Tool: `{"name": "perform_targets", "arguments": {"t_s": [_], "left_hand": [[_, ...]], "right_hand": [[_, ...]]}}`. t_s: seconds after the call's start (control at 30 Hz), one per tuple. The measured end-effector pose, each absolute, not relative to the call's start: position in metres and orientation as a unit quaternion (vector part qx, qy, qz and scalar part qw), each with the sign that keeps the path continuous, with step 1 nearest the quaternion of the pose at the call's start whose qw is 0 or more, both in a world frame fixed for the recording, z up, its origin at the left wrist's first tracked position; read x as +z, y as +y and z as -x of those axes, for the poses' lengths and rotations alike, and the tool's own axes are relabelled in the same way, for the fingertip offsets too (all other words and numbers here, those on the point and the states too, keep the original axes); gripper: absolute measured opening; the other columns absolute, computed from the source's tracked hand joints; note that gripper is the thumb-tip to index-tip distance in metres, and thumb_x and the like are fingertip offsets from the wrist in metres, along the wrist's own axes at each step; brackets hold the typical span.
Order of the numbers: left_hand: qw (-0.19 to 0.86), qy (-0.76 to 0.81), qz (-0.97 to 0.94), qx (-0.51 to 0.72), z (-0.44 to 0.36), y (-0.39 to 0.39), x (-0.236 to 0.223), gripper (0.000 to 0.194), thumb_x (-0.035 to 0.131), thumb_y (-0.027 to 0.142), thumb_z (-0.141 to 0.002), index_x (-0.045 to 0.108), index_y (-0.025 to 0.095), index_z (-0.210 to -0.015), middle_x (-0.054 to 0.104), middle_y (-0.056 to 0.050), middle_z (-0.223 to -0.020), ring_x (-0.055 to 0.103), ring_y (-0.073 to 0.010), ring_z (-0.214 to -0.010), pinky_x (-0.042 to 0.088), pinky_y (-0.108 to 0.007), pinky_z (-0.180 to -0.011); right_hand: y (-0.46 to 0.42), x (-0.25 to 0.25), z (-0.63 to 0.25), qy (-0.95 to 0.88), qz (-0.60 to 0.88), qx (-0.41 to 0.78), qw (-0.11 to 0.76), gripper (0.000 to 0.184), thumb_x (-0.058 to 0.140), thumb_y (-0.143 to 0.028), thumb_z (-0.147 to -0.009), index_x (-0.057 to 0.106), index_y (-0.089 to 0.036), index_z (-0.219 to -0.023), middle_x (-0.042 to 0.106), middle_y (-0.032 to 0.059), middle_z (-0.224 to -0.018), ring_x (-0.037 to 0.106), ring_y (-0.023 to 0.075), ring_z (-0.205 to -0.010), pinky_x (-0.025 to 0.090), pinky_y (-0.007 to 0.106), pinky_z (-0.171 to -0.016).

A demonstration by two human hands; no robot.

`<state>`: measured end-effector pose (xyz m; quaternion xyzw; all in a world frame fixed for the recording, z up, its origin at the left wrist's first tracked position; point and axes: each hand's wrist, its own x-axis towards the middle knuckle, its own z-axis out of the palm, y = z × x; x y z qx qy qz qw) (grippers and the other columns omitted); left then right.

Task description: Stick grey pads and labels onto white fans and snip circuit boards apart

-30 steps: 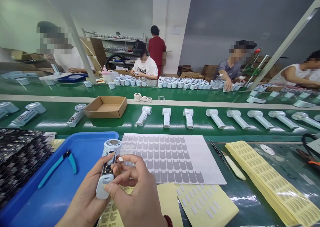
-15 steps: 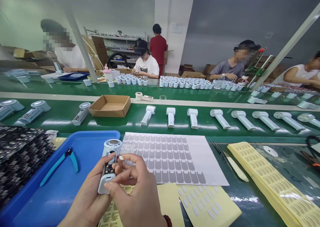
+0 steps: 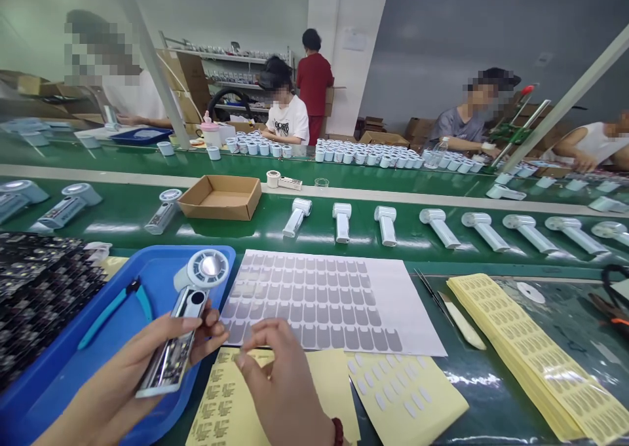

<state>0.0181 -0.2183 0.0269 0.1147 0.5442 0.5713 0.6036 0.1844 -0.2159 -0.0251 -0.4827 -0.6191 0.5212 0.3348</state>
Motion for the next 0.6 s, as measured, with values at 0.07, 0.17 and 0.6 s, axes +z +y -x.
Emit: {"name": "perform_targets", "arguments": {"t_s": [0.07,0.17,0.6], "left_hand": [[0.603,0.552,-0.176,0.548,-0.011,-0.225,0.019,0.013,0.076,0.008,-0.065,0.075,0.011,-0.078,0.074,-0.013,-0.083,0.073,-0.0281,-0.089,0.058,-0.038,-0.090],[0.615,0.565,-0.206,0.510,-0.011,-0.234,0.011,0.017,0.081,0.016,-0.062,0.076,0.014,-0.078,0.075,-0.010,-0.082,0.072,-0.0292,-0.093,0.056,-0.037,-0.092],[0.621,0.593,-0.213,0.465,-0.018,-0.239,0.008,0.030,0.085,0.029,-0.059,0.077,0.018,-0.086,0.073,-0.007,-0.076,0.068,-0.0235,-0.074,0.052,-0.027,-0.064]], "right_hand": [[-0.220,-0.037,-0.182,-0.644,0.482,0.516,0.294,0.007,0.060,-0.019,-0.085,0.064,-0.023,-0.081,0.062,0.0053,-0.112,0.067,0.0213,-0.094,0.052,0.026,-0.062],[-0.227,-0.053,-0.175,-0.695,0.486,0.449,0.282,0.015,0.060,-0.009,-0.080,0.063,-0.023,-0.078,0.063,0.0027,-0.106,0.068,0.0200,-0.089,0.052,0.028,-0.067],[-0.217,-0.040,-0.195,-0.600,0.401,0.608,0.329,0.012,0.061,-0.027,-0.089,0.056,-0.023,-0.079,0.060,0.0023,-0.100,0.062,0.0190,-0.093,0.053,0.032,-0.083]]}}
